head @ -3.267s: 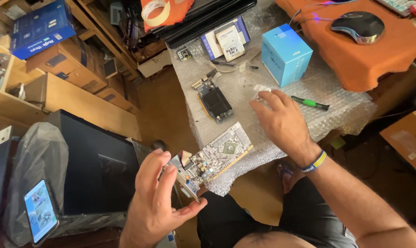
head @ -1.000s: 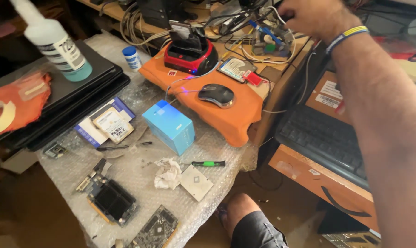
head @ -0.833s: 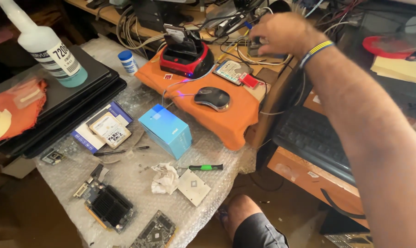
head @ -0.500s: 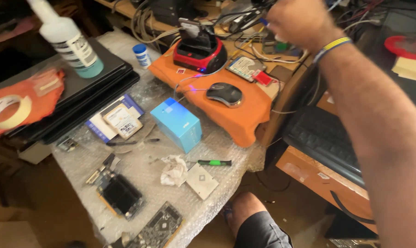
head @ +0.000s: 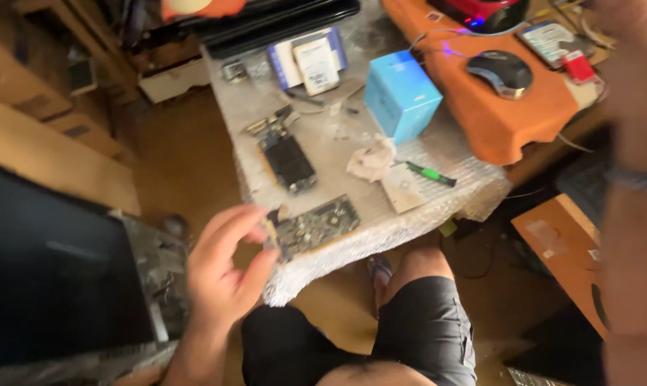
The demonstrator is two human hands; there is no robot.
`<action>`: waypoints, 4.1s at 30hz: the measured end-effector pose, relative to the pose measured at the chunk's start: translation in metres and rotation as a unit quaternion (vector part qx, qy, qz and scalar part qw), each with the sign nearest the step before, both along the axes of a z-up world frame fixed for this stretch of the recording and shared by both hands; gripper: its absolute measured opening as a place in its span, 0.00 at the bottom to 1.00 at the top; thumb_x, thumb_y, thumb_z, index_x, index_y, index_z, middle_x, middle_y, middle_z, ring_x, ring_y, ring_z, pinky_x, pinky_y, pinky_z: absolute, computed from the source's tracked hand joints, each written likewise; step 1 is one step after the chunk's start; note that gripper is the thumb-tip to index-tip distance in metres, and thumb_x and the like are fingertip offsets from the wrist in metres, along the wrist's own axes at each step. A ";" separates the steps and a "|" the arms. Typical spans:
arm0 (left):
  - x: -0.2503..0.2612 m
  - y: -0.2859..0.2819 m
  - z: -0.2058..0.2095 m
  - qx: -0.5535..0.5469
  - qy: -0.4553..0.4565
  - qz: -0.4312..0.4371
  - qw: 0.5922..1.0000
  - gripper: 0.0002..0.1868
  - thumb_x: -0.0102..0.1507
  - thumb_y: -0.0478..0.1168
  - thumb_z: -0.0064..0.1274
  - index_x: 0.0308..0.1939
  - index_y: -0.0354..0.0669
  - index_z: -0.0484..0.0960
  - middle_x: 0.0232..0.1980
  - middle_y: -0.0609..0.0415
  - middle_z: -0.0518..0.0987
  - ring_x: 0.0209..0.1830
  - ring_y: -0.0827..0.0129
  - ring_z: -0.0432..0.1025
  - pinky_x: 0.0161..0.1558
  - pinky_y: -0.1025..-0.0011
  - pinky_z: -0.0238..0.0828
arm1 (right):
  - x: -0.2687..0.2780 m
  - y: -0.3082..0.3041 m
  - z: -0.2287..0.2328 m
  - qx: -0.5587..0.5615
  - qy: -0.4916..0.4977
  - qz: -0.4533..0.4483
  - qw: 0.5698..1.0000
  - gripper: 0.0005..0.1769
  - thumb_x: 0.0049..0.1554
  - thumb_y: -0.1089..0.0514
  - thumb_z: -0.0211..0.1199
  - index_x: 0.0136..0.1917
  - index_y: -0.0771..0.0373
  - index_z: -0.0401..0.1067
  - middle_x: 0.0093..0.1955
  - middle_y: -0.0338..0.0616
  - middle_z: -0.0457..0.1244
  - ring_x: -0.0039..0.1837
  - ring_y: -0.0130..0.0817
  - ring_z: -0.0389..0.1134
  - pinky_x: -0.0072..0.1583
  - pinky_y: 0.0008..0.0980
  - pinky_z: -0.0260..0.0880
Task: Cleaning a graphics card chip and reassembling the heatsink using thermal paste and a screwdriver
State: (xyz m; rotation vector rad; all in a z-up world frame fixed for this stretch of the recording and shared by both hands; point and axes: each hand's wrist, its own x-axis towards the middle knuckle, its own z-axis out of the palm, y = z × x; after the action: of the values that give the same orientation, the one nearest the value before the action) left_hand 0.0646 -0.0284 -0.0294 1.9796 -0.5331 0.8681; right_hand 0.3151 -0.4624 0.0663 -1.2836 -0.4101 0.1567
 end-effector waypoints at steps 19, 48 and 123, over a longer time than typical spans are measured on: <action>-0.005 -0.044 -0.015 -0.070 -0.063 -0.031 0.995 0.21 0.59 0.36 0.66 0.55 0.36 0.83 0.44 0.42 0.81 0.25 0.60 0.74 0.28 0.65 0.76 | -0.183 0.206 -0.187 0.219 0.041 0.051 0.974 0.11 0.58 0.63 0.64 0.52 0.70 0.69 0.41 0.60 0.64 0.36 0.31 0.63 0.34 0.20 0.55; -0.006 -0.025 -0.031 0.027 -0.043 0.066 0.997 0.27 0.60 0.52 0.66 0.56 0.40 0.81 0.52 0.44 0.80 0.54 0.47 0.77 0.54 0.54 0.74 | -0.190 0.155 -0.165 0.030 -0.020 -0.077 0.996 0.11 0.54 0.66 0.66 0.50 0.72 0.71 0.36 0.57 0.68 0.30 0.21 0.63 0.30 0.16 0.62; 0.037 -0.030 -0.062 -0.127 0.054 0.243 0.960 0.21 0.52 0.21 0.55 0.48 0.29 0.70 0.26 0.40 0.78 0.10 0.66 0.70 0.12 0.72 0.62 | -0.148 0.184 -0.216 -0.204 -0.083 -0.071 0.973 0.09 0.61 0.61 0.60 0.54 0.62 0.64 0.36 0.45 0.65 0.35 0.29 0.60 0.38 0.30 0.63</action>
State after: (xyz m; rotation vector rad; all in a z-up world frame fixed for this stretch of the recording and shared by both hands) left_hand 0.1014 -0.0580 -0.0916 1.9298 0.1386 1.0566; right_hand 0.1669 -0.2779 -0.1495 -1.7342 -0.4396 0.0105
